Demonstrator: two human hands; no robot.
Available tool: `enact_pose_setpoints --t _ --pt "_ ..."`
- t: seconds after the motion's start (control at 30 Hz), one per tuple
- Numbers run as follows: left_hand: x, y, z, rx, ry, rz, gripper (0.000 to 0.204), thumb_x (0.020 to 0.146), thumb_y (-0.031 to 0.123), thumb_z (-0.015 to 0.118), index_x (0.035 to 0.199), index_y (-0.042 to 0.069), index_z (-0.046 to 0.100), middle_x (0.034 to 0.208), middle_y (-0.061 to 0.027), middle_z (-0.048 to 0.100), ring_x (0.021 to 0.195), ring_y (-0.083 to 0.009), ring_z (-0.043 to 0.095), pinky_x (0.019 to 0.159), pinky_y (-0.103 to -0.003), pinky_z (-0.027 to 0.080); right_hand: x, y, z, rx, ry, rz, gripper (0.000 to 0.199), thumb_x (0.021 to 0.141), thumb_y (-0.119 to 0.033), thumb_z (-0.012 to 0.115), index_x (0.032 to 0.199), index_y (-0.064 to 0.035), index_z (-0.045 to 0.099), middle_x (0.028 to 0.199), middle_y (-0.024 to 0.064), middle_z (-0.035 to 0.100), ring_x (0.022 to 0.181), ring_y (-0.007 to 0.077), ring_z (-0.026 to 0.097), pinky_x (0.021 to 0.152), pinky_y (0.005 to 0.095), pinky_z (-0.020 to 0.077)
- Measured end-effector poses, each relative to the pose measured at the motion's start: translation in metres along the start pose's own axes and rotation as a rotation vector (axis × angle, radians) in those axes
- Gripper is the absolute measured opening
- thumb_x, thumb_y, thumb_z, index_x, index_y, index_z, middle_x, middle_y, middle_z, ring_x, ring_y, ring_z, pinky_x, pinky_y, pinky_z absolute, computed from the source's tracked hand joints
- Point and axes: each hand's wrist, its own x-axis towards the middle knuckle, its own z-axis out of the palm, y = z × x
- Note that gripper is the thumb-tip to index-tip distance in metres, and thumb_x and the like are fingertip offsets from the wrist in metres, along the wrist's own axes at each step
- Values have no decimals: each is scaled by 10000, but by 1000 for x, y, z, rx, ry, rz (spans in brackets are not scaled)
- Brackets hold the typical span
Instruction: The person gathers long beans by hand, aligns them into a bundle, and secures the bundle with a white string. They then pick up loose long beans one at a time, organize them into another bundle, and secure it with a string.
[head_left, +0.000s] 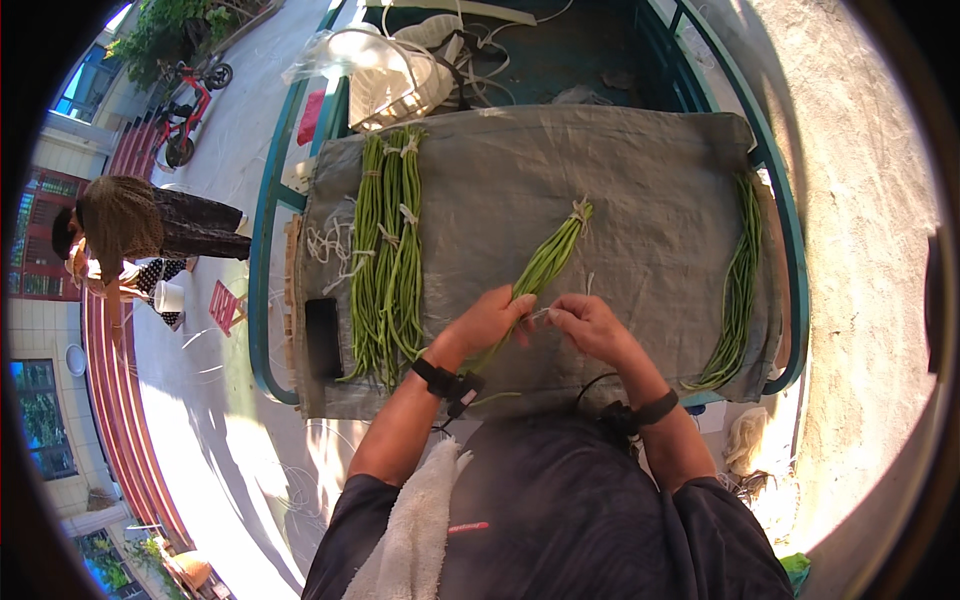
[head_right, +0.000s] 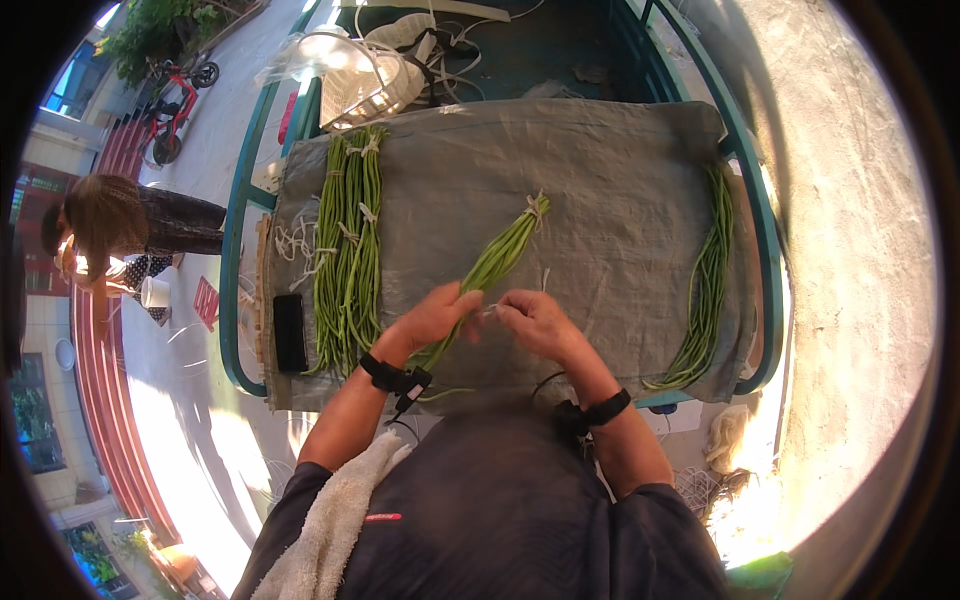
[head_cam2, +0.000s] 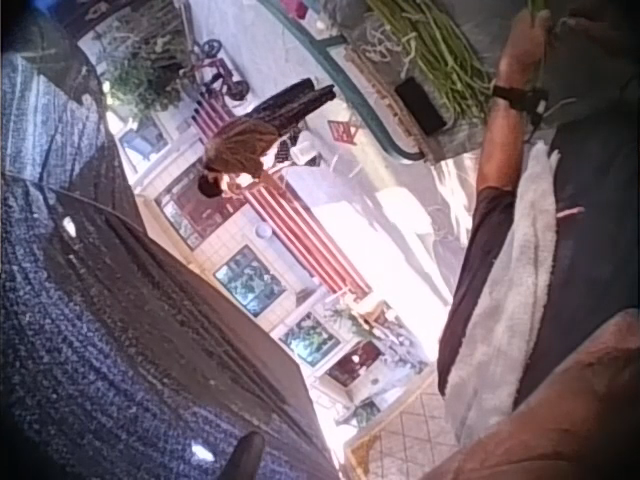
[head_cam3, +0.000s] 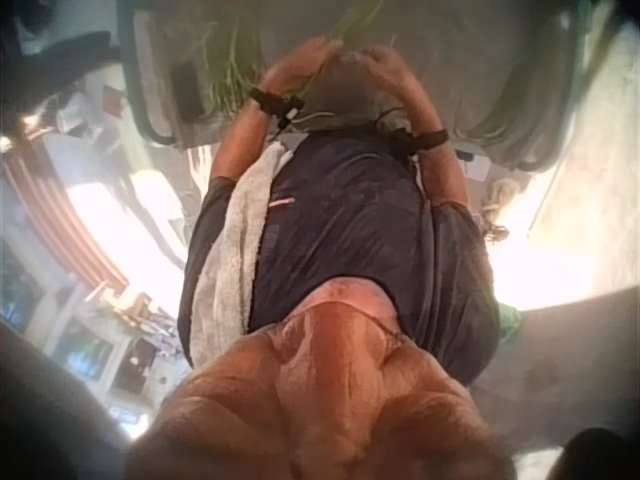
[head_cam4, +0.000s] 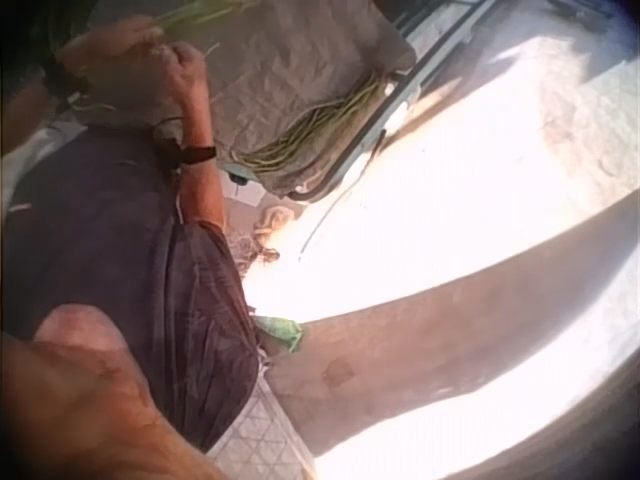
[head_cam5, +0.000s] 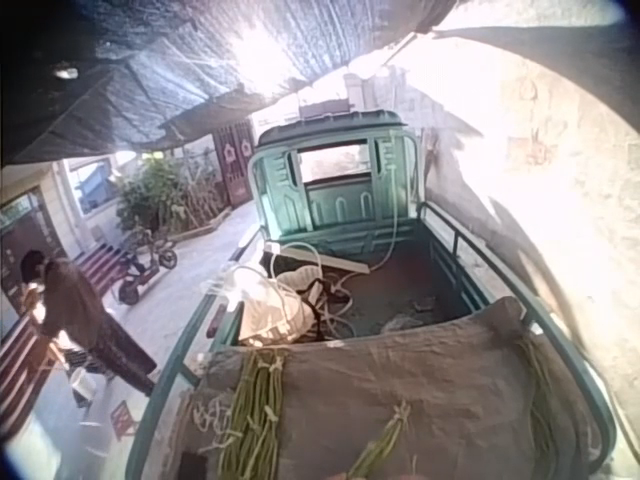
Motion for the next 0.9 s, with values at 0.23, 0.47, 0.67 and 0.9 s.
enact_pose_setpoints --t 0.23,0.47,0.67,0.9 --pt "-5 4 13 372 126 46 320 1062 318 544 1028 1 573 761 -61 639 661 -164 625 647 -346 493 2 -29 -14 -497 95 -172 186 900 -190 660 948 -11 680 774 164 657 716 320 660 661 420 506" --pt "-7 2 16 374 108 27 312 1060 318 555 1009 10 566 748 -52 611 652 -156 592 640 -352 485 16 -69 -32 -821 115 -542 75 836 -116 700 862 -53 668 886 142 645 797 359 651 718 461 512" --pt "2 -15 14 459 109 233 378 1034 357 600 1010 -18 567 814 -199 664 746 -382 653 674 -481 495 53 -101 -7 -967 -145 -667 75 820 -108 707 840 -54 659 900 118 637 797 370 644 705 460 511" --pt "-6 -4 29 774 349 180 318 987 310 635 1051 0 600 991 -286 665 968 -493 618 790 -564 489 136 -70 -4 -654 -338 -487 140 791 -135 759 883 -36 723 810 100 718 724 218 674 676 368 514"
